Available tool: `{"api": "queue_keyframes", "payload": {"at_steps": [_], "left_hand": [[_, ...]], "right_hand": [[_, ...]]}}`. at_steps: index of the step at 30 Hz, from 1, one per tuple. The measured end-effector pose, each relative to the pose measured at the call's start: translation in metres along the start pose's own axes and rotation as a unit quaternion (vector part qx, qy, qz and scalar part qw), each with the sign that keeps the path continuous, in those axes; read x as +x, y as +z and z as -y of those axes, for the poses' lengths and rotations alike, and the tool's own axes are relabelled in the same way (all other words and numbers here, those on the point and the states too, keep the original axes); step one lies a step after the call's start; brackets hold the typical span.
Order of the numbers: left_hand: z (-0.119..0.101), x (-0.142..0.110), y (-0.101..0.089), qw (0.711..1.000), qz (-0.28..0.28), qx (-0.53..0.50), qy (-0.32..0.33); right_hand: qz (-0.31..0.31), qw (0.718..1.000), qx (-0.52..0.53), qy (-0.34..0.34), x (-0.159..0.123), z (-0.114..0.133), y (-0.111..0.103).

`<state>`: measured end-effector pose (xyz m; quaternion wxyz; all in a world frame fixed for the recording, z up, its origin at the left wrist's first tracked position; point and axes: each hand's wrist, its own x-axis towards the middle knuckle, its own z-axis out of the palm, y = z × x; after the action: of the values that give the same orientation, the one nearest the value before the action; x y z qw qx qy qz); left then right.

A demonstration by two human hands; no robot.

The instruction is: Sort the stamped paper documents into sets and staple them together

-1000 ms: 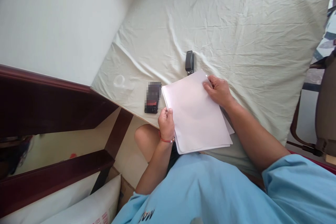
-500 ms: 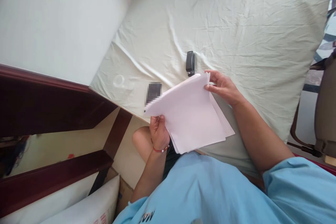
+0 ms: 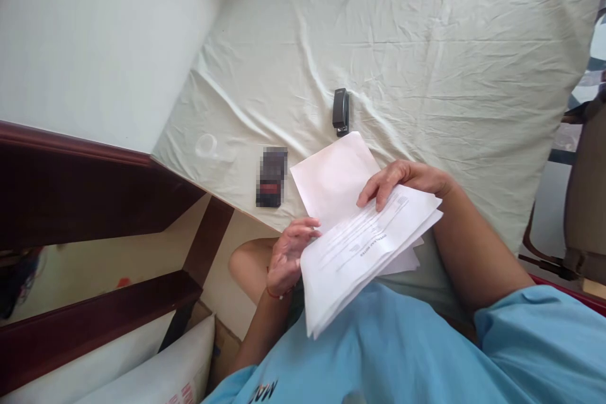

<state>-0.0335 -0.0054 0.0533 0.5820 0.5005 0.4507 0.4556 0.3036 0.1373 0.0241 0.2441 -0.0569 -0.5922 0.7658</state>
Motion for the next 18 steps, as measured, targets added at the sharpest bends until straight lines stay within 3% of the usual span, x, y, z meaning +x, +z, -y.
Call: {"api": "queue_keyframes", "payload": {"at_steps": [2,5,8,10,13,18], "left_hand": [[0.004,-0.002,-0.004,1.000,-0.004,-0.011,0.004],[0.017,0.003,-0.013,0.985,-0.153,0.074,-0.031],[0.029,0.016,-0.022,0.937,-0.269,0.209,-0.075],[0.031,0.026,-0.027,0.911,-0.279,0.292,-0.081],[0.027,0.043,-0.028,0.883,-0.251,0.384,-0.101],[0.017,0.067,-0.022,0.854,-0.220,0.454,-0.129]], "right_hand": [[0.014,0.999,-0.004,-0.032,-0.001,0.000,0.001],[0.012,0.997,0.002,-0.070,0.000,0.002,0.004],[-0.003,0.998,0.023,-0.067,0.000,0.003,0.005],[0.000,0.998,0.024,-0.061,0.000,0.003,0.004],[-0.001,0.998,0.017,-0.060,-0.001,0.005,0.005],[-0.049,0.998,0.005,-0.037,0.000,0.013,0.008]]}}
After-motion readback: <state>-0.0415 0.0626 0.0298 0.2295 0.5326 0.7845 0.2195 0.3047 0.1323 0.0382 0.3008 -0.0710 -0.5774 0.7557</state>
